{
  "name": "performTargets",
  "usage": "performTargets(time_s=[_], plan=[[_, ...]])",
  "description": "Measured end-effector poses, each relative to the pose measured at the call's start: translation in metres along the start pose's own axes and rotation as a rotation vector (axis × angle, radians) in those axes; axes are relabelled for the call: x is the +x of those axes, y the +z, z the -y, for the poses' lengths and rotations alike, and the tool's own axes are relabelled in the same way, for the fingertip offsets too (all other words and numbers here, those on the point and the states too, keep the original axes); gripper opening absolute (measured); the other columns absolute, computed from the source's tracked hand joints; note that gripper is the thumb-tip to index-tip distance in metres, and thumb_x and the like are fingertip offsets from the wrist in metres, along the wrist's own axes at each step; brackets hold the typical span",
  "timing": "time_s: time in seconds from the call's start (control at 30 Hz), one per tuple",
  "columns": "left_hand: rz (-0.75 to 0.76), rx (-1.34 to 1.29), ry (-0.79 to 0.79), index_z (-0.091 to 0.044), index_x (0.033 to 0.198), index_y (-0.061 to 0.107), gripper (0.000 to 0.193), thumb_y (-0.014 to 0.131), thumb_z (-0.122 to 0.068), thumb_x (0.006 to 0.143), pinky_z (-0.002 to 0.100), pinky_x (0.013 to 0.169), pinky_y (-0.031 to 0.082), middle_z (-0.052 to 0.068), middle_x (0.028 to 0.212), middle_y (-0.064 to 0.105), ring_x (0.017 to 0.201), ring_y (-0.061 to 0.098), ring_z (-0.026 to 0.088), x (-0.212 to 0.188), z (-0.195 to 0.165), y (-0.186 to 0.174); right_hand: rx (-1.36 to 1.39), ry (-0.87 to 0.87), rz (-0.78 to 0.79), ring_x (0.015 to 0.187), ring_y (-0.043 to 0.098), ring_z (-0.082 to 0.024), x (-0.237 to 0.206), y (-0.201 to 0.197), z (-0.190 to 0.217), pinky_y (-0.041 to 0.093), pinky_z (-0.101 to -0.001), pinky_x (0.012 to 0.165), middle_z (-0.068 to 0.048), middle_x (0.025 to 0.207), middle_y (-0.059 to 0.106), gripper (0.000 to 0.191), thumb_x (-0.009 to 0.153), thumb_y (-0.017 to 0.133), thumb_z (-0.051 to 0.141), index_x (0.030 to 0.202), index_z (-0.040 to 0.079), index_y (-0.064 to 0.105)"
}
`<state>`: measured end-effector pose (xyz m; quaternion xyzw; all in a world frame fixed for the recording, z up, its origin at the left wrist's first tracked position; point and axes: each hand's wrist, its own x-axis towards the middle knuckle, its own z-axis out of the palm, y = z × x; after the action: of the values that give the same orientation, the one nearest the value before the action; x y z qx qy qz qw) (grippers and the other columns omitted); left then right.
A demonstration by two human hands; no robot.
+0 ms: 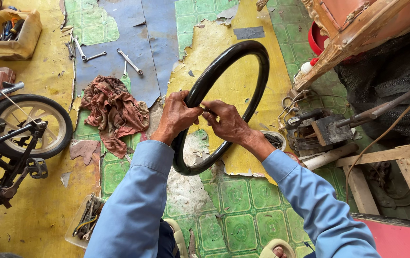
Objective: The person submerges a bicycle inner tube in a basin of water and runs their hands along it to check for air bubbles, then carries the tube to the workshop floor and marks a spot on it with a small stick of chalk. They then fit the tube around a white plastic pipe and press a black patch strip onto the marked area.
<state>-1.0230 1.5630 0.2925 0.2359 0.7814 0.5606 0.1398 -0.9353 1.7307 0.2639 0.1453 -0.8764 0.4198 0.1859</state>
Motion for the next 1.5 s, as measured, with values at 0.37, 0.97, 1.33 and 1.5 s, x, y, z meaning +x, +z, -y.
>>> performTargets(time_s=[0.37,0.97,1.33,1.5], plan=[[0.012,0.081,-0.066,0.001,0.076,0.068,0.014,0.077,-0.009,0.073,0.029,0.05,0.056,0.009,0.059,0.069,0.054,0.072,0.013,0.001,-0.004,0.0,-0.275,-0.071,-0.099,0.078,0.074,-0.028,-0.003,-0.006,0.003,0.058,-0.0377,0.067,-0.013,0.095,0.075,0.013,0.091,0.075,0.011,0.101,0.004,0.073],[-0.007,0.072,-0.052,-0.001,0.081,0.07,0.015,0.076,-0.011,0.071,0.029,0.052,0.057,0.009,0.062,0.071,0.056,0.073,0.014,0.0,-0.008,0.004,-0.026,0.001,-0.05,0.079,0.074,-0.031,-0.002,-0.004,0.0,0.059,-0.0404,0.068,-0.015,0.092,0.07,0.03,0.092,0.071,0.009,0.117,-0.003,0.06],[0.002,0.083,-0.042,0.002,0.08,0.069,0.015,0.075,-0.01,0.073,0.03,0.051,0.057,0.01,0.059,0.07,0.055,0.073,0.014,0.003,0.0,-0.003,-0.224,-0.087,-0.094,0.084,0.074,-0.032,-0.003,-0.002,0.002,0.058,-0.0406,0.069,-0.016,0.098,0.074,0.015,0.094,0.072,0.009,0.108,0.004,0.069],[0.005,0.078,-0.045,0.003,0.078,0.068,0.019,0.078,-0.014,0.075,0.03,0.05,0.056,0.009,0.059,0.069,0.054,0.073,0.014,0.001,-0.005,-0.004,-0.098,-0.06,-0.049,0.085,0.074,-0.033,-0.002,0.002,0.002,0.059,-0.04,0.067,-0.017,0.096,0.07,0.019,0.095,0.071,0.005,0.112,0.0,0.063]])
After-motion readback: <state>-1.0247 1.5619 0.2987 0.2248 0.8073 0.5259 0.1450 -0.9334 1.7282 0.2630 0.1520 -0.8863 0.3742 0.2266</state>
